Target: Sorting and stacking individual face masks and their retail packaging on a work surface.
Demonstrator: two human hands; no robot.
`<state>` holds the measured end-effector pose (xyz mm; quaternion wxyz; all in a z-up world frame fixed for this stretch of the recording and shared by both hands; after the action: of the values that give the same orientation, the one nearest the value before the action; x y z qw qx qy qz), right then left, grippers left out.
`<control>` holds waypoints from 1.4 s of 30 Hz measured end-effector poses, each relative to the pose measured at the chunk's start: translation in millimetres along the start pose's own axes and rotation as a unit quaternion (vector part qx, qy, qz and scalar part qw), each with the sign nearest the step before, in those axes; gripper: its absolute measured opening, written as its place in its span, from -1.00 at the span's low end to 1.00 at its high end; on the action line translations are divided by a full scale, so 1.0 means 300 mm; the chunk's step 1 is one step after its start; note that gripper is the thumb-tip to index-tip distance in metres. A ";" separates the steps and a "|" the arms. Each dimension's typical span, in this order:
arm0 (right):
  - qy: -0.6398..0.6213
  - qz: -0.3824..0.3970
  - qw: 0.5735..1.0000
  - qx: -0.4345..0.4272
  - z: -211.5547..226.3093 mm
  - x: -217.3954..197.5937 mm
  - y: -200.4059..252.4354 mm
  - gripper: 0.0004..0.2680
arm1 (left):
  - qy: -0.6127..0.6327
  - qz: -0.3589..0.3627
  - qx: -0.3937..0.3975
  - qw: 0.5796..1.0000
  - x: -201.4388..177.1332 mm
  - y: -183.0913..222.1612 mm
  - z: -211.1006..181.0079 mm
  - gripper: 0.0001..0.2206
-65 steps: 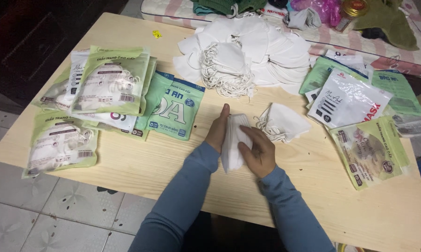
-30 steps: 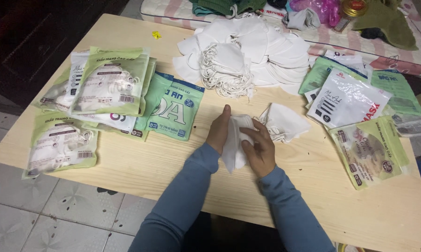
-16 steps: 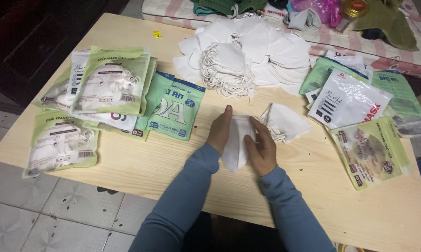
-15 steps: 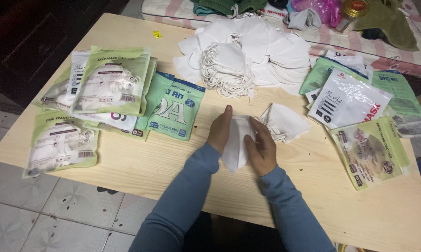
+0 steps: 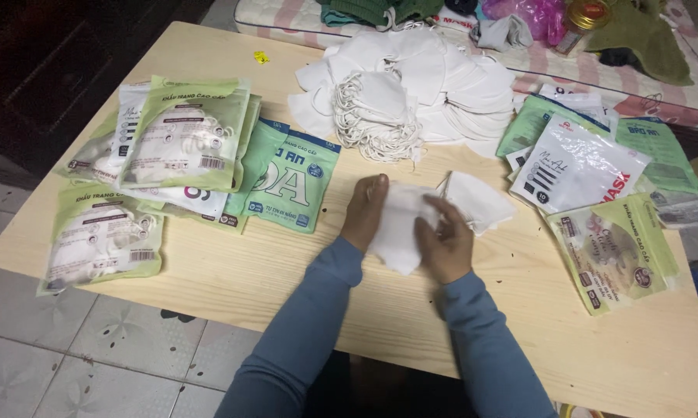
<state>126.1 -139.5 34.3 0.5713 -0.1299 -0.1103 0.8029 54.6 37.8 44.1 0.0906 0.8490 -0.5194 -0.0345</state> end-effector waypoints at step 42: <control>-0.156 0.121 0.980 0.024 -0.151 0.071 -0.072 -0.43 | -0.150 0.035 0.331 0.931 0.082 -0.037 -0.069 -0.23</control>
<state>153.9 -111.2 -3.1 0.4486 -0.0016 -0.1628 0.8788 78.6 23.3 63.2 -0.2733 0.7971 -0.5382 0.0162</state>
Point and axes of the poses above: each hand's wrist, its own y-axis away from the middle knuckle, its own x-axis out of the palm, z = x × y, the point moved 10 cm from there along -y, towards the middle knuckle, and after that the axes turned 4 degrees about x, right-handed, at the moved point
